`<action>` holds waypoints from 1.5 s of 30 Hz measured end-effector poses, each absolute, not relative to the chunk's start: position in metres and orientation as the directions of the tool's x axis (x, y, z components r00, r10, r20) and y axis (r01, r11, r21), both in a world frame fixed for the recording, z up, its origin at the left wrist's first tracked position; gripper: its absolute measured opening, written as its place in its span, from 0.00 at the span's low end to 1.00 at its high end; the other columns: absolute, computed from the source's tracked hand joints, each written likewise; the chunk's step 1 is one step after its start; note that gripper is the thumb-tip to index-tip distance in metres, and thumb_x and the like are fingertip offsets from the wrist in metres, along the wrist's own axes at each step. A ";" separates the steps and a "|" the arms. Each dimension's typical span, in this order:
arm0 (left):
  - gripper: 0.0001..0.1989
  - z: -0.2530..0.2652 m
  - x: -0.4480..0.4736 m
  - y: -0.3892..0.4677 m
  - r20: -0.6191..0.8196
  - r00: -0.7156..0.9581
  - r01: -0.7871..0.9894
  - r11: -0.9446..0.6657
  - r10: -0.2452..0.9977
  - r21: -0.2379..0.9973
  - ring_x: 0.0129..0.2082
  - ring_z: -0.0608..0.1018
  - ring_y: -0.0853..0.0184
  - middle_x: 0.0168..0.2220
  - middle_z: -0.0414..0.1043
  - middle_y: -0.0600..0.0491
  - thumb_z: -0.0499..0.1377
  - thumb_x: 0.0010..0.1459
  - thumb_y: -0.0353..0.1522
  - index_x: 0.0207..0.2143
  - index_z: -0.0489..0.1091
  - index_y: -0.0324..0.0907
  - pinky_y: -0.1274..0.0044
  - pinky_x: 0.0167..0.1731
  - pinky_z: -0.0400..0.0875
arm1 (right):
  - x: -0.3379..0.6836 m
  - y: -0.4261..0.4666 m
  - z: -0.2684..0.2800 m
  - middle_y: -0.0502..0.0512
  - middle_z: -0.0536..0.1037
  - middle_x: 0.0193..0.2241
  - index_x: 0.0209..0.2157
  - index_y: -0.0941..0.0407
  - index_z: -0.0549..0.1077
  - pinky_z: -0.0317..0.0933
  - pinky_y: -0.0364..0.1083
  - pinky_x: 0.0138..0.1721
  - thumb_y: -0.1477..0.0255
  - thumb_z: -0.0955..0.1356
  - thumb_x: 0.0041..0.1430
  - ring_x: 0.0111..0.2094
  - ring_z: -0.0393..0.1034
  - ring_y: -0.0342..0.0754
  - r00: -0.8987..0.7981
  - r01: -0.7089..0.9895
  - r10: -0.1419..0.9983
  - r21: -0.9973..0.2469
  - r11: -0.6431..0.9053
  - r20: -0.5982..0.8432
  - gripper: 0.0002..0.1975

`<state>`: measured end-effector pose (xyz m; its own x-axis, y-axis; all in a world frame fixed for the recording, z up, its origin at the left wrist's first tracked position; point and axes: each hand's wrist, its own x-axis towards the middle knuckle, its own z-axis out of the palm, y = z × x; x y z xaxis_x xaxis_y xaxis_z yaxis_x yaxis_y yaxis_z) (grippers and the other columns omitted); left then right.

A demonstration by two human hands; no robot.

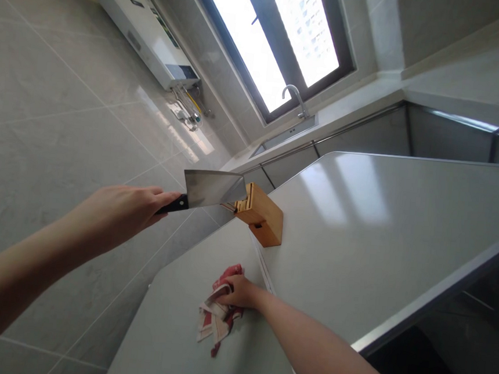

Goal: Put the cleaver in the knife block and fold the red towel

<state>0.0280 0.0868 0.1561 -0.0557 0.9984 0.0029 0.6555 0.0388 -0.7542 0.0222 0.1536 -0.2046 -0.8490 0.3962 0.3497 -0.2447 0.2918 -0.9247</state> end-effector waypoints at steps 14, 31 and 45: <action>0.18 0.146 0.013 0.078 0.254 0.133 0.972 -0.076 0.958 -0.224 0.18 0.60 0.70 0.26 0.68 0.54 0.64 0.43 0.33 0.40 0.74 0.56 0.79 0.19 0.43 | 0.023 0.154 -0.203 0.49 0.76 0.29 0.36 0.58 0.77 0.59 0.40 0.33 0.69 0.72 0.45 0.33 0.70 0.44 -0.852 -0.217 0.401 -0.924 0.316 0.337 0.13; 0.25 0.143 0.026 0.092 0.171 0.259 0.603 -0.021 0.951 -0.797 0.31 0.70 0.53 0.33 0.71 0.47 0.42 0.58 0.34 0.56 0.61 0.60 0.60 0.35 0.57 | 0.018 0.154 -0.208 0.49 0.75 0.26 0.32 0.58 0.77 0.58 0.40 0.31 0.69 0.72 0.45 0.31 0.69 0.45 -0.835 -0.238 0.407 -0.909 0.341 0.371 0.11; 0.15 0.116 0.058 0.105 0.290 0.299 0.564 0.077 0.909 -0.822 0.44 0.67 0.53 0.38 0.73 0.48 0.52 0.57 0.32 0.44 0.71 0.52 0.58 0.46 0.54 | 0.022 0.156 -0.206 0.48 0.74 0.27 0.33 0.58 0.76 0.58 0.39 0.31 0.71 0.71 0.46 0.31 0.68 0.44 -0.840 -0.291 0.368 -0.904 0.312 0.398 0.10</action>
